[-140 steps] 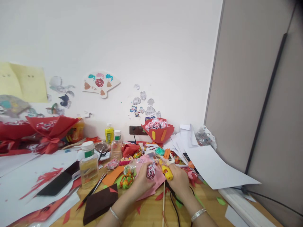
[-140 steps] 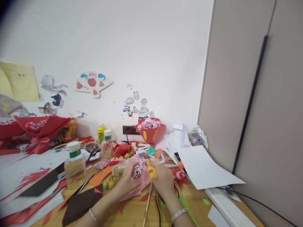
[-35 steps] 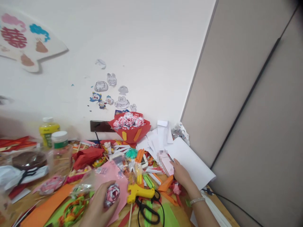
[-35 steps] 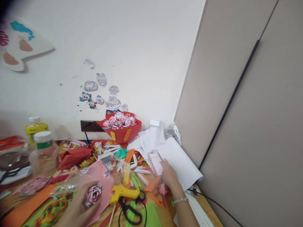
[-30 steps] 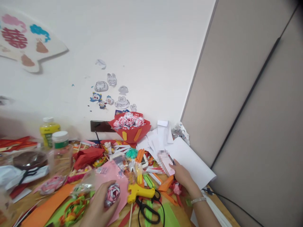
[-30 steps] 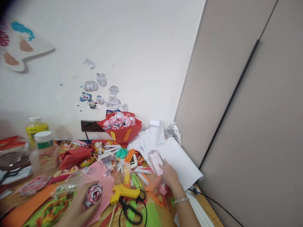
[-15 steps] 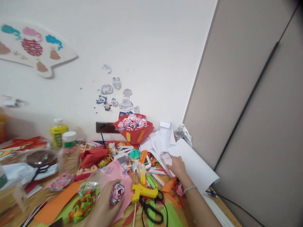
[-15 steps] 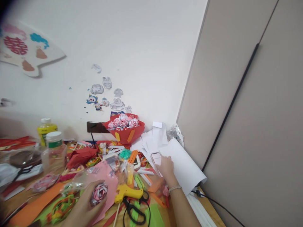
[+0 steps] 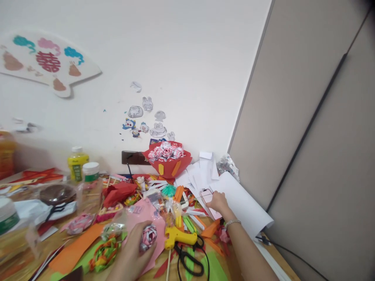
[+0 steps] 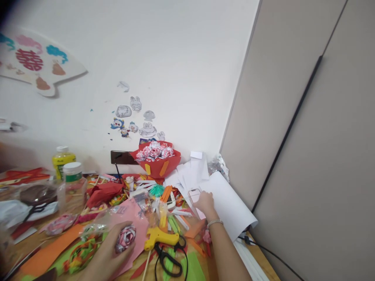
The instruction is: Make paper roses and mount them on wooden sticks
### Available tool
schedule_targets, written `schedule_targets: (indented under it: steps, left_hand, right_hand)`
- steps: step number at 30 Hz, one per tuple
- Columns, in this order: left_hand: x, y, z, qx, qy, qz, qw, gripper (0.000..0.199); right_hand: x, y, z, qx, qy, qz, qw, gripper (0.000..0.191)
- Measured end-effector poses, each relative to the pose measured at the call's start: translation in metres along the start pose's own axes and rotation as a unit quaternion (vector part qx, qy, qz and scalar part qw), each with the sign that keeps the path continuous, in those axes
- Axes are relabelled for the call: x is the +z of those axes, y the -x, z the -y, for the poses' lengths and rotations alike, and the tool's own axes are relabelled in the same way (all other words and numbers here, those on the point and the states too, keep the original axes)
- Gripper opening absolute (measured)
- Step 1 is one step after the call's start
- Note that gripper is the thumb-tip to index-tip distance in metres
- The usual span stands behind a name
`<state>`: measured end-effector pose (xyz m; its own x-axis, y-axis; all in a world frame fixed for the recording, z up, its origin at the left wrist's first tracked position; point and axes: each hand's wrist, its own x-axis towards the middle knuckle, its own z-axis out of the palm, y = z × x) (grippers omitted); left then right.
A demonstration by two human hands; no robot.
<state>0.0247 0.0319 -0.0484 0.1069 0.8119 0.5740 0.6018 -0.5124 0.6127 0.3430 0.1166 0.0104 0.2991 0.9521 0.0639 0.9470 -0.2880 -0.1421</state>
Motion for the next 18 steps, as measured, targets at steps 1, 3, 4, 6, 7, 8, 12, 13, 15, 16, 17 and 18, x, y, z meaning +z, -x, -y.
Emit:
schedule_targets:
  steps: [1, 3, 4, 6, 7, 8, 12, 13, 15, 16, 17, 18]
  left_hand:
    - [0.0, 0.0, 0.0, -0.001, 0.0, -0.006, 1.0, 0.032]
    - [0.0, 0.0, 0.0, -0.006, 0.002, -0.025, 1.0, 0.032]
    - [0.001, 0.0, 0.0, -0.005, 0.002, -0.03, 1.0, 0.032]
    - [0.001, -0.001, 0.0, -0.001, 0.0, -0.025, 1.0, 0.032]
    - [0.0, -0.001, 0.0, -0.001, -0.001, -0.02, 1.0, 0.033]
    - [-0.001, -0.001, -0.001, -0.001, -0.002, -0.015, 1.0, 0.034]
    - [-0.004, -0.001, -0.008, -0.016, 0.007, 0.004, 1.0, 0.034]
    - [-0.005, -0.001, -0.01, -0.023, 0.013, 0.007, 1.0, 0.033]
    - [-0.004, 0.0, -0.014, -0.034, 0.027, 0.006, 0.999, 0.033]
    - [-0.004, 0.0, -0.015, -0.039, 0.035, 0.003, 0.999, 0.034]
    - [-0.003, 0.0, -0.017, -0.042, 0.042, -0.002, 0.998, 0.035]
    - [-0.003, 0.0, -0.018, -0.041, 0.048, -0.009, 0.998, 0.036]
  right_hand:
    - [0.0, 0.0, 0.001, 0.001, -0.004, 0.0, 1.0, 0.049]
    - [-0.001, 0.003, 0.001, 0.005, -0.016, -0.003, 1.0, 0.056]
    - [-0.002, 0.005, 0.0, 0.007, -0.024, -0.006, 1.0, 0.061]
    - [-0.004, 0.009, -0.002, 0.006, -0.039, -0.015, 0.999, 0.07]
    - [-0.005, 0.012, -0.003, 0.003, -0.047, -0.02, 0.999, 0.071]
    - [-0.007, 0.016, -0.004, -0.001, -0.056, -0.026, 0.998, 0.069]
    - [-0.017, 0.04, 0.008, -0.035, -0.111, -0.063, 0.991, 0.041]
    - [-0.019, 0.05, 0.016, -0.055, -0.133, -0.072, 0.987, 0.036]
    - [-0.018, 0.073, 0.037, -0.119, -0.184, -0.075, 0.973, 0.031]
    - [-0.015, 0.086, 0.05, -0.156, -0.207, -0.072, 0.963, 0.028]
    - [-0.011, 0.099, 0.062, -0.188, -0.225, -0.071, 0.953, 0.024]
    - [-0.006, 0.111, 0.073, -0.229, -0.249, -0.071, 0.938, 0.019]
